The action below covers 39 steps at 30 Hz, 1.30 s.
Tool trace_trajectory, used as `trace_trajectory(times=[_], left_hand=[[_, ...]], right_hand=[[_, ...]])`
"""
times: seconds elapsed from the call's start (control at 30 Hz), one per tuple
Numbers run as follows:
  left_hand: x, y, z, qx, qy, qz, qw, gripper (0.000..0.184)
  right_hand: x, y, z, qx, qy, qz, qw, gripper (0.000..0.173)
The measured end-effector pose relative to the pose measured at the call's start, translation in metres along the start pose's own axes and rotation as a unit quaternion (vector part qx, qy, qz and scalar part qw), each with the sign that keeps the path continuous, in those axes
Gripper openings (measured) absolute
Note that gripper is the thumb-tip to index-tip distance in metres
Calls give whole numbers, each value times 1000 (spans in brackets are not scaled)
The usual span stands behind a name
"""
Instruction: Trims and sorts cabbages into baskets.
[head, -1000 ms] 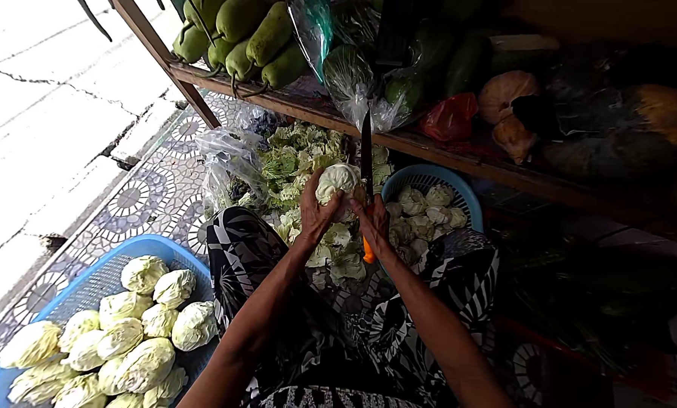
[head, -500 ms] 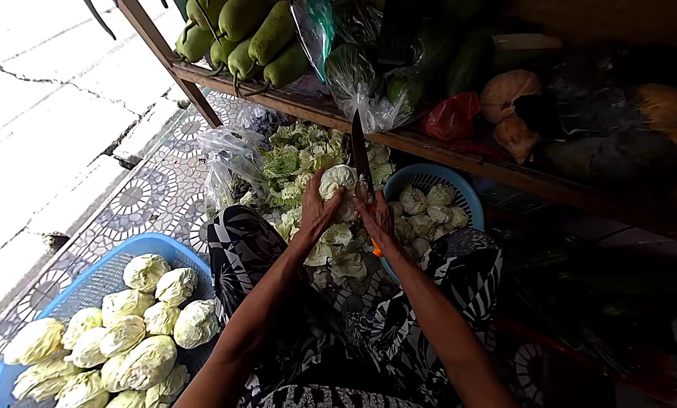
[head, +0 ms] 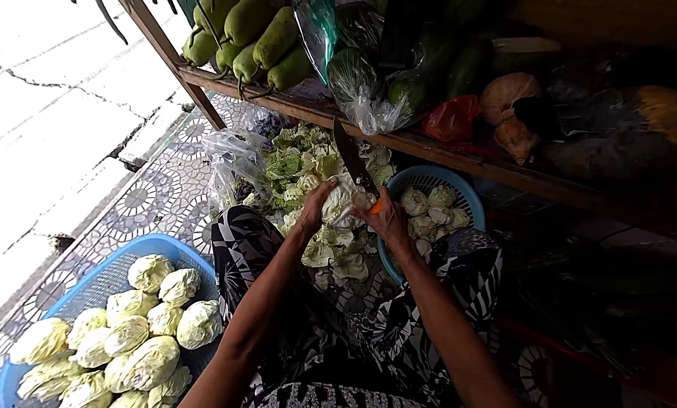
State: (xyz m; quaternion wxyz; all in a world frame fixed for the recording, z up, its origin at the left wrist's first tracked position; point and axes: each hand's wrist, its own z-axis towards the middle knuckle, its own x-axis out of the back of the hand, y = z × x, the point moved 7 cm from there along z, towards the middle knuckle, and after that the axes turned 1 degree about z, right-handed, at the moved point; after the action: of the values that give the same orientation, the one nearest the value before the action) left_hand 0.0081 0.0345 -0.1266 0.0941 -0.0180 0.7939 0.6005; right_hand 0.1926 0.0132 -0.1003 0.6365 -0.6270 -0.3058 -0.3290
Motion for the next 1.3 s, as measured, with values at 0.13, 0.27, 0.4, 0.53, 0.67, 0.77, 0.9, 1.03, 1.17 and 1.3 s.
trace_trajectory(times=[0.13,0.27,0.4,0.53,0.67,0.77,0.9,1.03,1.17,1.3], left_hand=[[-1,-5,1,-33,23,10,999,52],[-1,-5,-2,-72,69,8,995,58],[0,-6,-4,-146,150,-8,978,65],[-2,-12,-13,-181,176,7,968,87],[-8,6,-7,-10,3,-116,993,95],[-11,1,-3,89,-4,-154,984,71],[-12,-10,2,61,32,-194,978,39],[-11,-5,4,22,45,-200,979,35],[-10,-10,5,-2,79,-205,976,39],[-10,-7,9,-42,150,-237,959,35]], right_hand=[[1,-2,-6,-29,1,4,1000,89],[-11,1,-6,-48,3,51,998,76],[-17,-3,-4,-67,10,87,994,65],[-17,3,3,-27,-26,140,989,62],[15,3,11,124,-2,112,986,62],[20,-1,9,191,10,54,980,61],[10,-2,5,113,-6,-27,993,76],[12,-14,-6,36,31,-55,997,95],[10,-16,-10,-32,44,-59,997,103],[8,-17,-4,-61,7,-46,997,99]])
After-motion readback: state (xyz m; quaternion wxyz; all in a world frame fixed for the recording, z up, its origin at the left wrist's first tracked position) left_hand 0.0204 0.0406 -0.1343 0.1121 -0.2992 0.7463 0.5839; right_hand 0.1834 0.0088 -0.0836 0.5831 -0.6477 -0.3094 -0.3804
